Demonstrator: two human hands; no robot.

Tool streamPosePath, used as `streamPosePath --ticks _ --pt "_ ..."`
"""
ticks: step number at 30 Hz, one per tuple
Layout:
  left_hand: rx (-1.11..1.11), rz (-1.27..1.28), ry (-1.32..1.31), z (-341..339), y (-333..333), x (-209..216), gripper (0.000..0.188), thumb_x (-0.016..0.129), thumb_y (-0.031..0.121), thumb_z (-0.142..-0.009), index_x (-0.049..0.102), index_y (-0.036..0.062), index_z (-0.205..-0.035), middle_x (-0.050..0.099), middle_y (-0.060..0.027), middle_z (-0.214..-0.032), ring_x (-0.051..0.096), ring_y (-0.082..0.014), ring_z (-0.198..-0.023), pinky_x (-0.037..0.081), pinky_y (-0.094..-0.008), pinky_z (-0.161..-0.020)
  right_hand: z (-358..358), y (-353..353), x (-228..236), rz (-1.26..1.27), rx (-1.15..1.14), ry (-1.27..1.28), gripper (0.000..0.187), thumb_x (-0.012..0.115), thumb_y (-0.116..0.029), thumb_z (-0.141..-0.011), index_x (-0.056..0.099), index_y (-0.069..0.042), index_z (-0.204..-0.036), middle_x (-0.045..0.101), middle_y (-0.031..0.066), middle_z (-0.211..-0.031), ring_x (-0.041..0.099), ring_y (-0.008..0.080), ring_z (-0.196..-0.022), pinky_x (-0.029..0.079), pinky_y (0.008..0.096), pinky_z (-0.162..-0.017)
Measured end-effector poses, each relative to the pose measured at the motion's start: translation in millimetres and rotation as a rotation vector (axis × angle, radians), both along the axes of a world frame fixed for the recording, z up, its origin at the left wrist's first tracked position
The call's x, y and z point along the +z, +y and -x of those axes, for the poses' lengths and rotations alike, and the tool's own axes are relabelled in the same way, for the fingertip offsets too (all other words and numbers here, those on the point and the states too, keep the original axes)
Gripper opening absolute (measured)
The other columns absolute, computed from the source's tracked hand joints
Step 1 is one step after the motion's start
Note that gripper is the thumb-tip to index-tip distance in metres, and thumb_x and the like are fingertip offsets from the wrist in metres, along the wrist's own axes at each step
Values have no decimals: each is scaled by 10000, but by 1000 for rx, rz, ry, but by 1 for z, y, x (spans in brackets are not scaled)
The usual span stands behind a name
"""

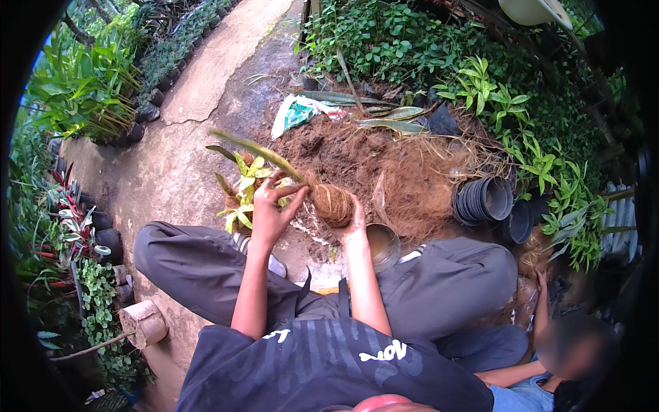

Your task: The person sits on the ground and wraps the root ball of a small plant with fibrous material. They then pick up a second plant and repeat the wrapping process, securing the material around the roots by hand.

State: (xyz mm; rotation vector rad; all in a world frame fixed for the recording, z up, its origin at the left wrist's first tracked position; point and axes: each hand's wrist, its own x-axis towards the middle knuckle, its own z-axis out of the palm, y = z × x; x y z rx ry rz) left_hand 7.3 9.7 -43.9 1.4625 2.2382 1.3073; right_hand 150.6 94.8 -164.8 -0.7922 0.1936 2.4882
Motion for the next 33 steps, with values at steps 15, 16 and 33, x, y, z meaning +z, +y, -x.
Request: streamPosePath --ticks 15,16,33 --pt "-29 -366 -864 -18 6 -50 505 581 123 -922 380 11 -1371 564 -113 -1240 530 -188 -1133 404 -330 -985 15 -28 -34 25 20 152 457 522 -420 -885 587 -85 -1189 640 104 -1118 618 250 -1014 515 443 -873" --pt "-196 -169 -733 -6 6 -49 433 547 97 -946 426 14 -1353 609 -106 -1209 531 -137 -1135 421 -302 -965 16 -30 -34 11 43 138 463 528 -424 -880 585 -88 -1193 639 104 -1115 618 250 -1011 515 446 -870" --pt "54 -1 -998 -17 -1 -95 433 754 141 -797 576 -51 -1142 663 -114 -1057 633 -138 -923 507 -287 -848 16 -31 -49 21 1 -17 495 404 -425 -974 461 -101 -1345 491 151 -1338 481 286 -1231 389 523 -1037"
